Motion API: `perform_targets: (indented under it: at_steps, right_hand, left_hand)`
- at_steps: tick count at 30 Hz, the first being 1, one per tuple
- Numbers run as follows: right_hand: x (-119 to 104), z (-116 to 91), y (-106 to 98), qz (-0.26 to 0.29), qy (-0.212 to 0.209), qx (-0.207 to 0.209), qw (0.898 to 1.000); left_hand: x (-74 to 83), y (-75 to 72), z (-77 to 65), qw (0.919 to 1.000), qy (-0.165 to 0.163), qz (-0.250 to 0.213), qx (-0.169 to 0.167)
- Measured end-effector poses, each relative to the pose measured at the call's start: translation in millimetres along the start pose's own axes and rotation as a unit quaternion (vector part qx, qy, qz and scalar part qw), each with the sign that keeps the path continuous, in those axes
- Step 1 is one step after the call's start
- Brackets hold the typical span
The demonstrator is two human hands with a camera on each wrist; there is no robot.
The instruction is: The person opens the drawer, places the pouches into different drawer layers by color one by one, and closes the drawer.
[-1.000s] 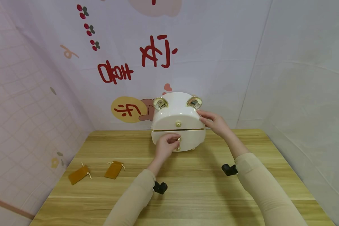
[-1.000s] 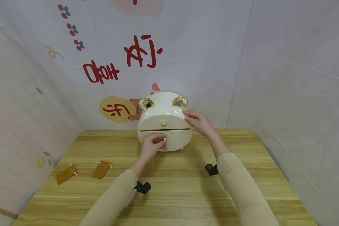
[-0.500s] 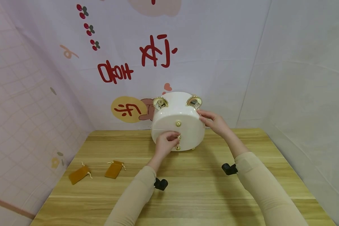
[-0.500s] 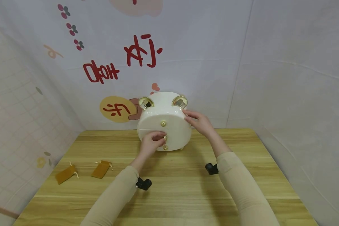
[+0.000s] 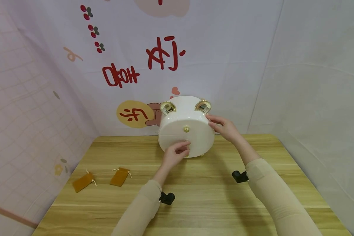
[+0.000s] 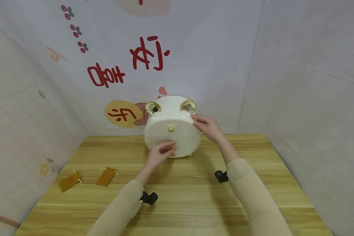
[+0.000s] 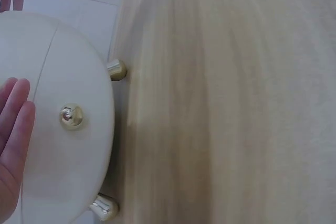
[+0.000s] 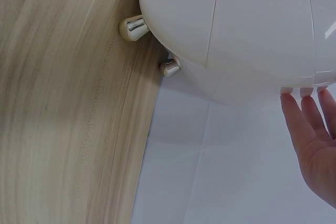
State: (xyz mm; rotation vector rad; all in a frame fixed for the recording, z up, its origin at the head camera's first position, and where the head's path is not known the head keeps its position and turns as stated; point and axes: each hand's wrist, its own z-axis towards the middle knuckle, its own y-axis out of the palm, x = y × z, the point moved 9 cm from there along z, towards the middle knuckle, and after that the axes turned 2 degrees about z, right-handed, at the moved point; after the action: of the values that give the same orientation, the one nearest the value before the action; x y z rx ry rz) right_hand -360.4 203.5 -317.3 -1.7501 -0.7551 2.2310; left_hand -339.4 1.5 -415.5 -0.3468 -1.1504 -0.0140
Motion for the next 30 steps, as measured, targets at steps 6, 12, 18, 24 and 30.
perform_targets:
  at_steps: [6, 12, 18, 24, 30]
  right_hand:
    - [-1.4, -0.4, 0.4, -0.002, -0.002, 0.002, 1.0]
    - [21.7, 10.9, -0.4, 0.004, -0.004, 0.007, 1.0]
    - [40.4, 18.5, -1.9, -0.001, -0.007, 0.012, 1.0]
    - [39.4, 17.3, -2.2, 0.001, -0.015, 0.012, 1.0]
    - [37.9, 17.1, -1.8, -0.002, -0.012, 0.009, 1.0]
  left_hand:
    - [-11.5, 6.6, -9.8, 0.9994, -0.017, 0.024, -0.02]
    - [-24.0, 10.0, -16.8, 0.9978, -0.025, 0.035, -0.05]
    - [-37.1, 11.5, -22.4, 0.9959, -0.033, 0.043, -0.073]
    - [-51.4, 11.6, -23.1, 0.9953, -0.049, 0.036, -0.076]
    - [-58.8, 12.9, -19.9, 0.9957, -0.05, 0.015, -0.077]
